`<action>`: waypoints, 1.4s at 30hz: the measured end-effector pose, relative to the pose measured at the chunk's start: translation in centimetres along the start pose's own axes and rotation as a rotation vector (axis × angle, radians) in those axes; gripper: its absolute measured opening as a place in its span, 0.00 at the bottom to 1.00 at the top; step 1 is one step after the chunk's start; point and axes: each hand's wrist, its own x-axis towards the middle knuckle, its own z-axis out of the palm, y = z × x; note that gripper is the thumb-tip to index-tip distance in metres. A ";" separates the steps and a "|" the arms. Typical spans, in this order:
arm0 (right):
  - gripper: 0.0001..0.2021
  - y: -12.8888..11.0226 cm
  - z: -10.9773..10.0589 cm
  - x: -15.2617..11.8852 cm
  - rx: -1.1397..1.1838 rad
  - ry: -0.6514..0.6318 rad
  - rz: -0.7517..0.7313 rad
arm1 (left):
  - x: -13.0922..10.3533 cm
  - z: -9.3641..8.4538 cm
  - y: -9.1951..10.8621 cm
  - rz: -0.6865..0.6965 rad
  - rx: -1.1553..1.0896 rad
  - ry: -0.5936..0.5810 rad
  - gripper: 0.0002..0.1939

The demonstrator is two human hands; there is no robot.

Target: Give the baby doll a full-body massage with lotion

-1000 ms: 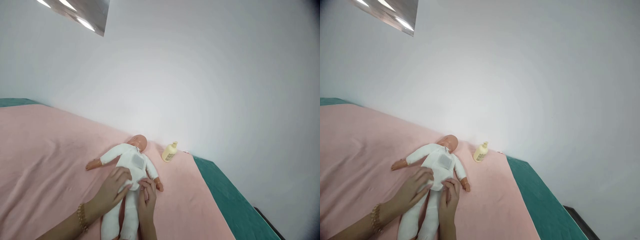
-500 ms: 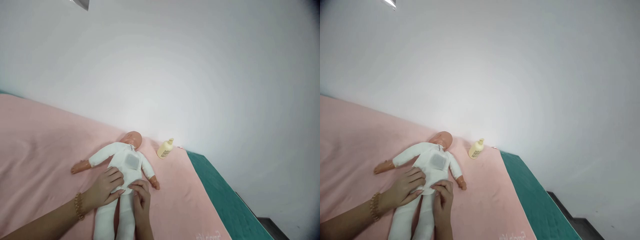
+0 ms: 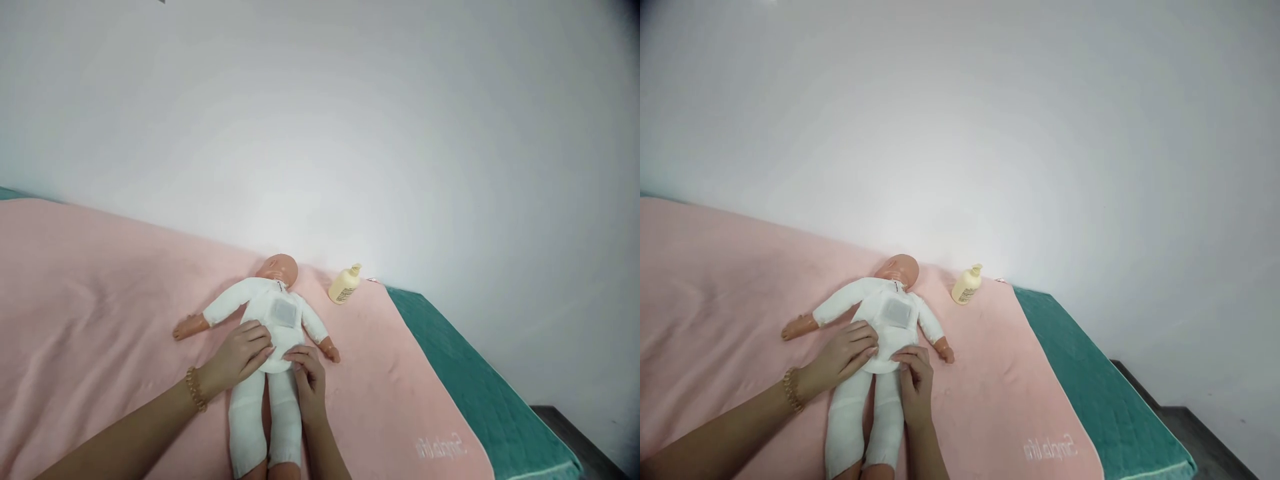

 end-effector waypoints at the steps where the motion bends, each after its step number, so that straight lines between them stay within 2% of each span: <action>1: 0.12 0.0 0.0 0.0 0.005 0.002 0.006 | 0.0 0.0 0.0 -0.013 -0.004 -0.004 0.14; 7: 0.12 0.1 0.0 0.0 0.019 0.014 0.015 | 0.0 0.1 0.0 -0.026 -0.024 0.003 0.14; 15: 0.11 -0.4 -0.1 0.0 -0.001 0.006 -0.031 | -0.2 -0.2 0.2 0.054 -0.082 0.131 0.11; 19: 0.13 -0.5 -0.2 -0.1 -0.025 0.017 -0.065 | -0.2 -0.4 0.3 0.038 -0.102 0.141 0.10; 23: 0.14 -0.8 0.0 0.4 -0.049 -0.031 -0.063 | 0.1 -0.4 0.2 -0.042 -0.130 0.112 0.10; 29: 0.20 -0.7 0.7 2.6 -0.122 -0.009 0.021 | 0.2 -0.5 -0.3 -0.187 -0.211 -0.043 0.18; 32: 0.23 -0.8 0.8 5.4 -0.188 -0.129 0.058 | 0.2 -0.5 -0.6 -0.231 -0.226 -0.093 0.19; 34: 0.24 -1.6 0.5 7.7 -0.239 -0.290 0.125 | 0.2 -0.4 -0.8 -0.246 -0.237 -0.101 0.19; 36: 0.21 -2.7 0.0 9.7 -0.317 -0.505 0.217 | 0.1 -0.2 -1.0 -0.250 -0.244 -0.102 0.18; 38: 0.18 -3.4 -0.7 10.7 -0.339 -0.618 0.284 | 0.0 -0.2 -1.0 -0.229 -0.239 -0.091 0.17; 40: 0.17 -3.4 -1.2 10.8 -0.269 -0.634 0.262 | -0.1 -0.3 -0.9 -0.175 -0.229 -0.048 0.16; 42: 0.19 -2.7 -1.5 10.2 -0.139 -0.583 0.187 | -0.2 -0.5 -0.8 -0.133 -0.208 -0.008 0.14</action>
